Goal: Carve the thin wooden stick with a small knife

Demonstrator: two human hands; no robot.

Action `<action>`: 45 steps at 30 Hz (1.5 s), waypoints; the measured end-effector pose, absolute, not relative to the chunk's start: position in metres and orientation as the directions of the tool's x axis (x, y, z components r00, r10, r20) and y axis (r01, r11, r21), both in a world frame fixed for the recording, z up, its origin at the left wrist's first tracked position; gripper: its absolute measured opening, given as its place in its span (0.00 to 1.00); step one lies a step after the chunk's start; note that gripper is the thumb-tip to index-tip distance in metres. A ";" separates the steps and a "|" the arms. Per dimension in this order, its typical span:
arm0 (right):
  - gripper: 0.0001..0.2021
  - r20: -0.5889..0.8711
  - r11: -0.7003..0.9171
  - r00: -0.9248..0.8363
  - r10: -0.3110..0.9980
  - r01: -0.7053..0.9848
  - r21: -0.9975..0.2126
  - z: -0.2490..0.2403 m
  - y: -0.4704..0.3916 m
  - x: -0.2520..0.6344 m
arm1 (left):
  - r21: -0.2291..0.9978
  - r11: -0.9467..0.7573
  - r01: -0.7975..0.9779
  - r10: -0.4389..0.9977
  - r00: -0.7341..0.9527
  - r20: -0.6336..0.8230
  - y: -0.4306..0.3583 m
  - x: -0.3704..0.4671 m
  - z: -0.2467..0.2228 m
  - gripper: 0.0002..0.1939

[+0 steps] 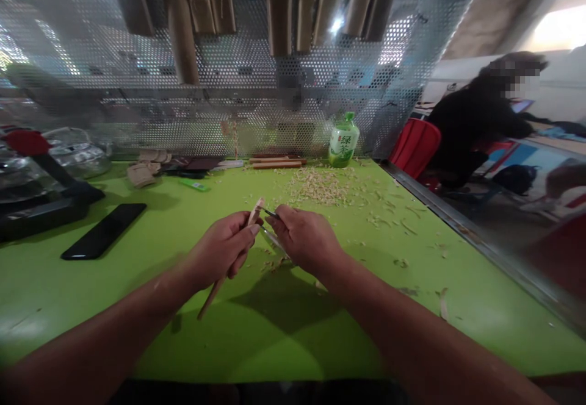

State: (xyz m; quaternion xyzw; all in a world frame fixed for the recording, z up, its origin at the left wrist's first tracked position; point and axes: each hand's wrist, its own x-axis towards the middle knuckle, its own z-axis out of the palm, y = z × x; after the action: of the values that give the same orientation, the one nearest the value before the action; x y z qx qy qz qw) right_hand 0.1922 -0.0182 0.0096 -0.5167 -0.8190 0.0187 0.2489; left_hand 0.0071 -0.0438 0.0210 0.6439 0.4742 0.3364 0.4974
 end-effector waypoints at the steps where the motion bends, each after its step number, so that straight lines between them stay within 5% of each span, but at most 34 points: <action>1: 0.20 0.385 0.470 -0.350 0.854 0.837 -0.282 0.009 -0.018 0.192 | 0.958 -0.053 0.283 0.945 0.323 -0.043 -0.044 0.007 0.021 0.11; 15: 0.20 0.352 0.383 -0.302 0.886 0.904 -0.189 0.010 -0.020 0.187 | 0.979 0.091 0.180 0.942 0.304 -0.143 -0.042 0.008 0.016 0.14; 21: 0.18 0.308 0.349 -0.269 0.913 0.905 -0.242 0.010 -0.022 0.186 | 0.930 -0.093 0.354 0.965 0.262 -0.003 -0.046 0.010 0.024 0.13; 28: 0.16 0.180 0.338 -0.287 0.941 0.835 -0.434 0.013 -0.023 0.186 | 0.848 -0.203 0.490 0.956 0.288 0.063 -0.041 0.008 0.017 0.13; 38: 0.18 0.181 0.387 -0.388 0.904 0.557 -0.735 0.006 -0.018 0.188 | 0.791 -0.291 0.539 0.941 0.311 0.135 -0.043 0.009 0.018 0.12; 45: 0.19 0.047 0.256 -0.443 0.895 0.425 -0.868 0.007 -0.019 0.191 | 0.762 -0.325 0.560 0.932 0.327 0.158 -0.040 0.007 0.015 0.12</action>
State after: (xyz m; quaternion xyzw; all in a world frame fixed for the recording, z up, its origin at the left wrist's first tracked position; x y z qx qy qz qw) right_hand 0.1910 -0.0187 0.0069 -0.4458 -0.7404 0.4164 0.2824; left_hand 0.0073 -0.0400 0.0152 0.7551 0.4939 0.3043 0.3056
